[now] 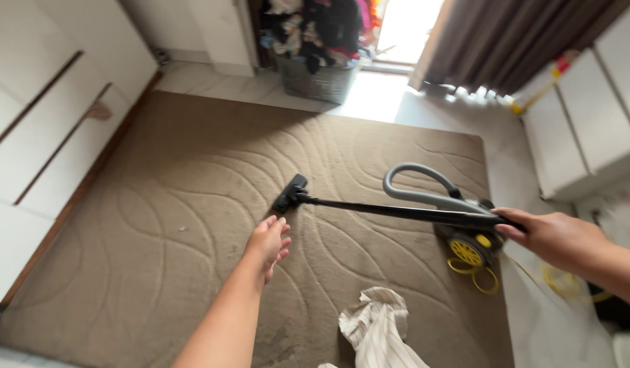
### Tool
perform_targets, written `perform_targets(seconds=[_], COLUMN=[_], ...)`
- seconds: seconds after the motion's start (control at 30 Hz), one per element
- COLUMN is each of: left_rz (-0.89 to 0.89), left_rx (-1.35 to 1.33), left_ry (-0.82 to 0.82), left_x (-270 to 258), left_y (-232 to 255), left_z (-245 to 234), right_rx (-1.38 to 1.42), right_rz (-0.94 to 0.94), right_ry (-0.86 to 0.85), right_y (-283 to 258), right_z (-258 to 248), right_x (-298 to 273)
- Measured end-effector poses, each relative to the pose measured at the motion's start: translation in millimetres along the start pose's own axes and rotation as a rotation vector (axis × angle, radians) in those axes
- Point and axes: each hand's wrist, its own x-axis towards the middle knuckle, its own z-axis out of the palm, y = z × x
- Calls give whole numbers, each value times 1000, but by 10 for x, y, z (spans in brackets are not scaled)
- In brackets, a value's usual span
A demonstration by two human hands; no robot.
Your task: The recorder is vacuuming a rug in a bedroom.
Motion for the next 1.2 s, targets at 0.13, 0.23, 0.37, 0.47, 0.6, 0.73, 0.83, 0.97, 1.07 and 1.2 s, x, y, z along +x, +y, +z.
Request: perform_targets(seconds=[0.13,0.23,0.37,0.47,0.6,0.73,0.83,0.97,1.07,1.2], left_rz=[15,12,-3,-6,-3,30,83,123,123,120], left_rx=[47,73,92,82,33,28,12,-169,-252,-344], left_ry=[-61,-103,-142,-125,-64,1,54,67,79,85], left_x=[91,78,11,18,186,156,405,841,1048,1099], left_y=[-9,-50,-62,-22,55,427,636,889,1090,1385], left_z=[258,400,475,396,215,-22,-202,-287,-273,-217], right_rx=[93,200,350,382,395,404,387,313,291,283], right_rz=[101,155,-22,-104,-185,-179,-216,-265,-301,-296], right_ry=[-59,-178,-153,-129,-9,-164,-121,-40,-30,-104], right_y=[49,-462,-1080,-1592,-2154,-2644,-2912,-3119,-3242,-3418], right_z=[317,385,547,424,209,-533,-768,-963,-1064,-1358], right_x=[-376,-618,-562,-365,110,336,663,1167,1492,1690])
